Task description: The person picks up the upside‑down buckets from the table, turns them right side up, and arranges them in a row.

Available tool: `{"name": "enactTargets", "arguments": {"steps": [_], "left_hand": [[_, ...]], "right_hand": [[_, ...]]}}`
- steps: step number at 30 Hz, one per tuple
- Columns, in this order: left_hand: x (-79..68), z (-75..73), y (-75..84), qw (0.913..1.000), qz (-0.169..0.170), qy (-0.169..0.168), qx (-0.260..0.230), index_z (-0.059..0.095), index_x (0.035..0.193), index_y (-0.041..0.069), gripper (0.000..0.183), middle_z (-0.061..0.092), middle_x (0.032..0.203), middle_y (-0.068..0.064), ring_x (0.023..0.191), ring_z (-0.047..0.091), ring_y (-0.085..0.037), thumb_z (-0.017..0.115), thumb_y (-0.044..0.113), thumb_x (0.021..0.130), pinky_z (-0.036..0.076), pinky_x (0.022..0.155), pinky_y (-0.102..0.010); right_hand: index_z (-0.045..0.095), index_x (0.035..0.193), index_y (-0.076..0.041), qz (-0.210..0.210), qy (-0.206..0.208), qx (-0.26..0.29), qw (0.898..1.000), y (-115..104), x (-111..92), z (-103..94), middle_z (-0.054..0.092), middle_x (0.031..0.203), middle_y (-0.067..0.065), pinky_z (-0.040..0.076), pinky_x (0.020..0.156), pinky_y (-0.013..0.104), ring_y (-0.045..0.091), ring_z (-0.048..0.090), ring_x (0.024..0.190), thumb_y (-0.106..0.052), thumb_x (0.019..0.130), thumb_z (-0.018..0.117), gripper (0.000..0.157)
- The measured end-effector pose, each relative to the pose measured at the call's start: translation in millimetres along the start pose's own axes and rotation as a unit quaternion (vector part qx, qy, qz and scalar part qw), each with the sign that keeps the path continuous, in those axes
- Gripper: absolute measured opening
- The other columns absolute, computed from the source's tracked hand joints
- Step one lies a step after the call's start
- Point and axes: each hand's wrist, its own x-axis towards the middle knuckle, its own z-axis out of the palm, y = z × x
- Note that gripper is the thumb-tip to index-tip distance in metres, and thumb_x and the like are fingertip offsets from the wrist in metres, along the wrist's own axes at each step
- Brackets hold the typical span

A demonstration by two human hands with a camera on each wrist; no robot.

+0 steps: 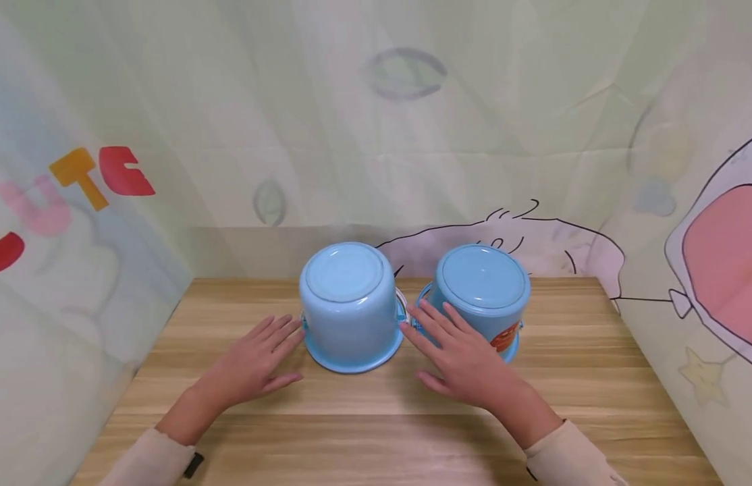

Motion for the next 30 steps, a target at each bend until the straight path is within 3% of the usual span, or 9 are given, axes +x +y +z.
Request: {"name": "enactTargets", "arguments": {"steps": [5, 8, 12, 22, 30], "left_hand": [[-2.8, 6.8, -0.2, 0.9999, 0.004, -0.013, 0.004, 0.064, 0.132, -0.002, 0.072, 0.067, 0.133, -0.022, 0.126, 0.063, -0.039, 0.072, 0.057, 0.091, 0.051, 0.106, -0.055], [-4.1, 10.2, 0.3, 0.9999, 0.001, -0.014, 0.004, 0.066, 0.129, -0.001, 0.074, 0.069, 0.131, -0.020, 0.125, 0.064, -0.038, 0.081, 0.055, 0.083, 0.052, 0.105, -0.055], [-5.7, 14.5, 0.6, 0.9999, -0.003, -0.015, 0.000, 0.067, 0.127, -0.001, 0.073, 0.070, 0.129, -0.019, 0.124, 0.065, -0.038, 0.084, 0.054, 0.081, 0.053, 0.104, -0.054], [-6.2, 27.4, 0.5, 0.9979, -0.026, -0.051, -0.032, 0.070, 0.122, -0.001, 0.069, 0.070, 0.129, -0.019, 0.124, 0.066, -0.037, 0.082, 0.055, 0.082, 0.052, 0.106, -0.055], [-1.9, 38.4, -1.2, 0.9968, -0.020, -0.043, -0.064, 0.074, 0.112, 0.002, 0.058, 0.075, 0.117, -0.015, 0.116, 0.070, -0.034, 0.085, 0.050, 0.081, 0.055, 0.101, -0.053]], "right_hand": [[0.042, 0.158, -0.012, -0.001, -0.014, 0.007, 1.000, -3, 1, 11.4, 0.043, 0.162, 0.016, 0.041, 0.114, 0.060, 0.037, 0.041, 0.149, -0.053, 0.096, 0.067, 0.079], [0.041, 0.158, -0.013, 0.008, -0.027, 0.023, 0.999, -5, 3, 19.6, 0.041, 0.163, 0.015, 0.039, 0.116, 0.061, 0.037, 0.040, 0.150, -0.048, 0.086, 0.081, 0.090], [0.044, 0.157, -0.012, 0.022, -0.045, 0.040, 0.998, -6, 5, 32.0, 0.043, 0.162, 0.015, 0.037, 0.118, 0.060, 0.036, 0.041, 0.150, -0.046, 0.083, 0.085, 0.091], [0.052, 0.150, -0.010, 0.023, -0.071, 0.061, 0.995, -6, 10, 55.6, 0.056, 0.151, 0.012, 0.040, 0.117, 0.056, 0.031, 0.051, 0.143, -0.041, 0.089, 0.081, 0.074], [0.057, 0.145, -0.009, 0.040, -0.094, 0.067, 0.993, -4, 11, 64.4, 0.063, 0.144, 0.011, 0.043, 0.116, 0.053, 0.031, 0.057, 0.137, -0.038, 0.091, 0.079, 0.066]]}}
